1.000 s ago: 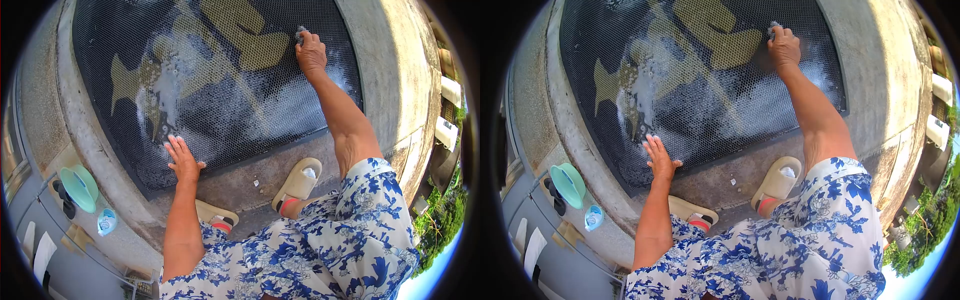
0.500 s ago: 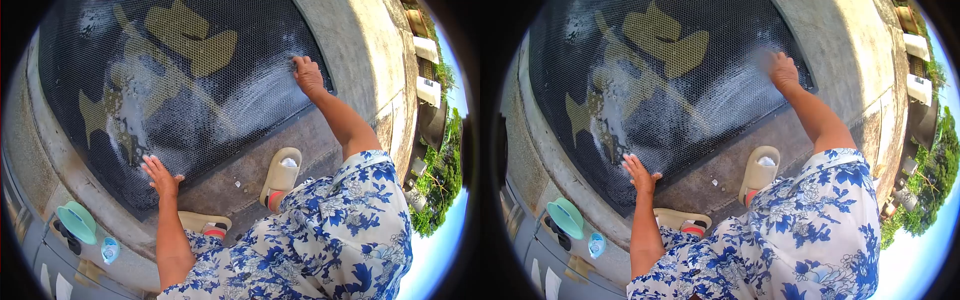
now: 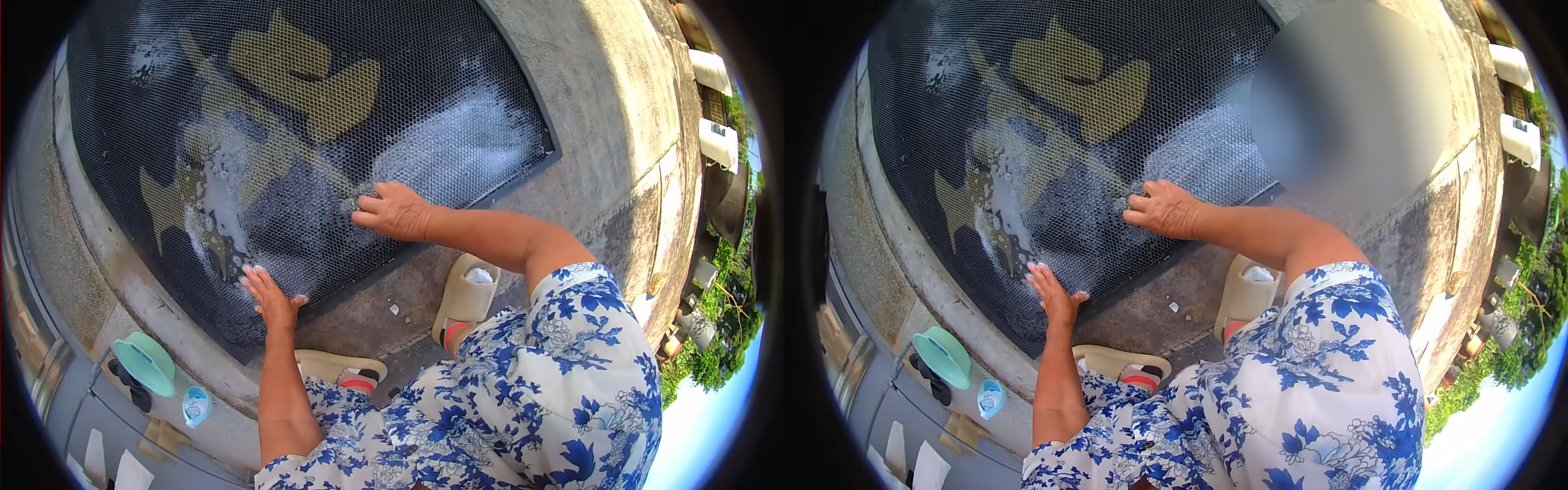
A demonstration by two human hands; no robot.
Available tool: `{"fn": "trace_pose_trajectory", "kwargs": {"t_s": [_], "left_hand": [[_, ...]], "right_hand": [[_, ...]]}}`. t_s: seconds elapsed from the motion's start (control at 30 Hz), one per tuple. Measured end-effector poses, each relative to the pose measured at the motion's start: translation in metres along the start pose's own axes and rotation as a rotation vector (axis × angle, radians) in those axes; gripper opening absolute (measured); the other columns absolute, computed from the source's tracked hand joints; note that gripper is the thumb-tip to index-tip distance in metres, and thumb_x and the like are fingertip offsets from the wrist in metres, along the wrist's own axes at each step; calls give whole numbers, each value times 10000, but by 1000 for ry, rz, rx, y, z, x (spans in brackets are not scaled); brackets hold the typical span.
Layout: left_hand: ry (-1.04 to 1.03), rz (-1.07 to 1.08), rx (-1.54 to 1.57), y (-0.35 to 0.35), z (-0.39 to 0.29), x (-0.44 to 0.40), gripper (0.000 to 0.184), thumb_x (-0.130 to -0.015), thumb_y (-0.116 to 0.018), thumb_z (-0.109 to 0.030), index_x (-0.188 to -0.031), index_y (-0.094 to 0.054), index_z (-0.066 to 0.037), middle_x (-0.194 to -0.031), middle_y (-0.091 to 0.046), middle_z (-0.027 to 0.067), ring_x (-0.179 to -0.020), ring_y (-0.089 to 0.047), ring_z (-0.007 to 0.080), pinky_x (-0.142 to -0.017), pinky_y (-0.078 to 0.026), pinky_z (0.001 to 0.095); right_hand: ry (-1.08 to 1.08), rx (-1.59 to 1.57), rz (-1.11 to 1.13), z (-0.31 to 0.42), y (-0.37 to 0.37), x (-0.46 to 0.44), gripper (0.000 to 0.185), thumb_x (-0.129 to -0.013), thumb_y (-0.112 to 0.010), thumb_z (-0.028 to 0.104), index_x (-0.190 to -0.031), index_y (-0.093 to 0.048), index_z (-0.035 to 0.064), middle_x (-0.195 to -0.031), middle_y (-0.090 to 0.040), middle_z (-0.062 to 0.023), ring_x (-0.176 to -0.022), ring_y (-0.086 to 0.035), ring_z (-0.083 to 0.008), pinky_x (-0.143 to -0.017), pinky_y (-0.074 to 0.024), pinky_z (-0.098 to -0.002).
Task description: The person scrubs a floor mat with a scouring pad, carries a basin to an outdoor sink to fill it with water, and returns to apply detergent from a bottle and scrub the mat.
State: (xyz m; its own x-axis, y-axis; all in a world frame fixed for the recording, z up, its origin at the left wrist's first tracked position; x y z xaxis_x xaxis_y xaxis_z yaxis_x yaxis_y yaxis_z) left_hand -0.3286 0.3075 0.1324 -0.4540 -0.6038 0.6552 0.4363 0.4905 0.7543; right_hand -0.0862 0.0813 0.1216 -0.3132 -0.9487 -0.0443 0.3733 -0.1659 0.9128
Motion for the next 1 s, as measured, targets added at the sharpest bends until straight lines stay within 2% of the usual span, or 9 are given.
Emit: {"fn": "trace_pose_trajectory", "kwargs": {"t_s": [0.03, 0.1, 0.3, 0.37, 0.53, 0.63, 0.83, 0.93, 1.0], "left_hand": [[6, -10, -1, 3, -2, -1, 1241, -557, -901, -163, -1491, -95, -22, -1583, 94, 124, -1452, 15, 371, -1019, -331, 670], [34, 48, 12, 8, -6, 1, 1207, -586, -888, -179, -1492, -104, -33, -1587, 78, 106, -1452, 10, 372, -1019, -316, 683], [30, 60, -44, 11, -8, 1, 1254, -556, -903, -220, -1486, -91, -2, -1579, 77, 149, -1450, 1, 378, -1042, -358, 601], [26, 61, -44, 8, -4, 2, 1263, -555, -904, -249, -1487, -88, -2, -1578, 75, 153, -1449, 4, 382, -1043, -360, 599], [70, 103, -53, 9, -8, -3, 1260, -564, -900, -260, -1491, -83, -11, -1578, 96, 143, -1449, 12, 381, -1022, -352, 644], [65, 96, -60, 6, -6, -4, 1256, -570, -898, -256, -1492, -80, -13, -1577, 106, 137, -1450, 22, 376, -1014, -344, 662], [51, 102, -63, 11, -8, -2, 1247, -575, -896, -256, -1492, -85, -18, -1576, 117, 138, -1451, 39, 373, -1020, -337, 659], [59, 106, -46, 7, -6, -2, 1247, -573, -895, -266, -1493, -91, -22, -1577, 122, 136, -1451, 33, 374, -1014, -342, 661], [75, 126, -41, 7, -6, -5, 1246, -572, -895, -267, -1493, -92, -23, -1577, 123, 135, -1451, 32, 374, -1014, -343, 662]], "right_hand": [[257, 3, 35, -3, -1, 11, 179, -823, -543, 141, -988, -537, 210, -945, -520, -19, -832, -542, -227, -728, -472, -373], [248, 48, -14, -32, 4, 8, 162, -812, -550, 147, -955, -539, 221, -941, -526, -3, -832, -546, -203, -702, -486, -351], [-667, 396, -475, -199, 61, -126, 344, -814, -654, 164, -1144, -571, 211, -1006, -583, -51, -878, -573, -278, -747, -512, -398], [-630, 386, -439, -184, 63, -132, 339, -818, -652, 168, -1143, -567, 212, -1022, -582, -52, -882, -564, -274, -759, -506, -394], [62, 127, 34, -34, 14, -11, 198, -719, -634, 123, -885, -552, 192, -787, -481, -21, -685, -512, -201, -576, -475, -320], [277, 54, 51, -40, 10, -5, 182, -739, -616, 124, -895, -553, 193, -778, -479, -15, -681, -515, -194, -575, -479, -325], [-391, 356, -353, -145, 41, -161, 324, -778, -697, 189, -1071, -559, 185, -947, -563, -22, -815, -552, -241, -679, -500, -357], [-438, 230, -351, -103, 30, -148, 335, -762, -710, 205, -1060, -558, 180, -931, -557, -23, -798, -541, -243, -689, -495, -362], [-36, 195, -19, -40, 11, -102, 244, -740, -696, 205, -929, -546, 163, -865, -541, -27, -809, -557, -230, -648, -500, -352]]}}
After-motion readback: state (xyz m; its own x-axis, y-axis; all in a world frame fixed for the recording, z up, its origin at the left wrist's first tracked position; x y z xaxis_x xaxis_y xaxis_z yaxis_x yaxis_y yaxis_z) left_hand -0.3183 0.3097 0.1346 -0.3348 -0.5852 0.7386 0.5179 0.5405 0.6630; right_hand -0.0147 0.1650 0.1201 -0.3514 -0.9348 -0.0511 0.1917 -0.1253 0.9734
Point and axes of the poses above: each hand's wrist, its own x-axis away from the middle knuckle, its own y-axis out of the back of the hand, z = x × y, the point moved 1 cm from there along -x, towards the middle knuckle
